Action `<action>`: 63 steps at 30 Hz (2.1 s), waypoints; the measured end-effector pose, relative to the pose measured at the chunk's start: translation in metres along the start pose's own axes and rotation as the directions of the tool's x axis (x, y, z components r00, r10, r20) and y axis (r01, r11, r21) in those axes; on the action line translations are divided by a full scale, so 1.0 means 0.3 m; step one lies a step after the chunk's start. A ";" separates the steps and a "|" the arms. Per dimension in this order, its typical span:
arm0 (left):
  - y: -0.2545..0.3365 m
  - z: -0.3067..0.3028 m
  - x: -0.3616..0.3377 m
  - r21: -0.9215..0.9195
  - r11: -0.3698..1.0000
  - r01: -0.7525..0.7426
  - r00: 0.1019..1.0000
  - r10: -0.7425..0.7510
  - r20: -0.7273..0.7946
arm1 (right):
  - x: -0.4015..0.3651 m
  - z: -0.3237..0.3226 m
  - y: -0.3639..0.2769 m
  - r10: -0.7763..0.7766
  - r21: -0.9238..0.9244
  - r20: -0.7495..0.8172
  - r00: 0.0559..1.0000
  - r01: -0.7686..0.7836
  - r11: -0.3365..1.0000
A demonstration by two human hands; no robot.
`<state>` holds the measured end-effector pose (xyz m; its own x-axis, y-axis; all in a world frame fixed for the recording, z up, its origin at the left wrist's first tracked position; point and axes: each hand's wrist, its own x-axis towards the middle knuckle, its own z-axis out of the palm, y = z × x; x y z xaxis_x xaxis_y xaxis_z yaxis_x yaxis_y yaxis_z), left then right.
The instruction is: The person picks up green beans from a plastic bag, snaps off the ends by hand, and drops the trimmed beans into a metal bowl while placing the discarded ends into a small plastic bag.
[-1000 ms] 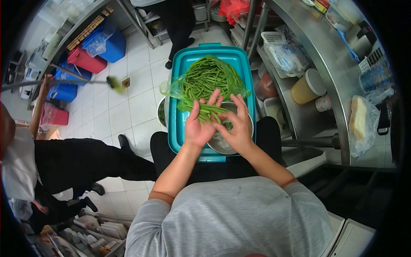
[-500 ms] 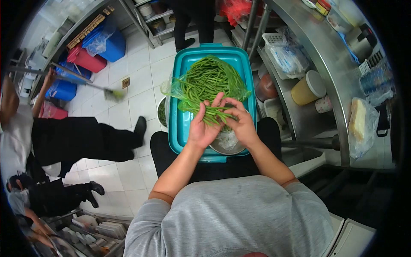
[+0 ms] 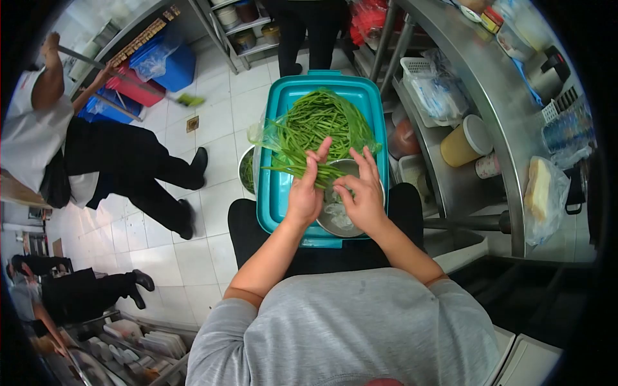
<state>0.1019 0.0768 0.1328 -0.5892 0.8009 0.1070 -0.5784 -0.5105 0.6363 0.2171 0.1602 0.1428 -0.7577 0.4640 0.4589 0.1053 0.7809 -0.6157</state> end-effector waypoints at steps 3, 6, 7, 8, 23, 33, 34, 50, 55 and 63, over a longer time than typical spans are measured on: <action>-0.009 -0.006 -0.006 -0.014 1.000 0.027 1.000 -0.027 -0.002 | 0.001 0.003 0.000 0.094 0.127 -0.058 0.994 -0.086 0.988; -0.017 -0.005 -0.015 -0.090 0.991 0.099 0.994 -0.102 -0.031 | 0.003 0.005 0.012 0.222 0.439 -0.074 0.972 -0.168 0.883; -0.029 -0.002 -0.017 -0.138 0.983 0.119 0.992 -0.124 -0.033 | -0.004 0.014 0.023 0.252 0.506 -0.073 0.965 -0.181 0.843; -0.037 -0.004 -0.018 -0.185 0.973 0.138 0.989 -0.147 -0.034 | -0.009 0.025 0.033 0.281 0.571 -0.069 0.957 -0.193 0.798; -0.028 0.025 -0.020 -0.050 0.999 0.005 0.953 -0.020 -0.303 | 0.021 -0.030 -0.037 -0.171 -0.053 -0.021 0.985 0.169 0.984; -0.050 0.036 -0.053 -0.075 0.997 0.028 0.961 -0.048 -0.273 | -0.015 -0.009 -0.029 -0.149 -0.020 0.052 0.987 0.150 0.988; -0.052 0.039 -0.055 -0.082 0.996 0.041 0.959 -0.062 -0.278 | -0.020 -0.005 -0.033 -0.131 -0.032 0.023 0.991 0.131 0.991; 0.026 -0.041 -0.023 -0.083 0.996 0.017 0.953 -0.042 -0.302 | -0.020 -0.005 0.003 0.051 -0.031 -0.155 0.987 -0.056 0.998; 0.001 -0.031 -0.036 -0.071 0.995 0.069 0.949 -0.087 -0.302 | -0.001 0.016 0.027 0.095 0.057 -0.103 0.990 -0.090 0.994; 0.009 0.002 -0.039 0.001 0.997 0.083 0.974 -0.081 -0.211 | -0.010 0.035 0.096 0.367 0.404 0.250 0.896 -0.441 0.801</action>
<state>0.1076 0.0663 0.1337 -0.6465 0.7551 -0.1086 -0.6247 -0.4423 0.6435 0.2157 0.1768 0.1170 -0.8010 0.5981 0.0248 0.1586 0.2520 -0.9547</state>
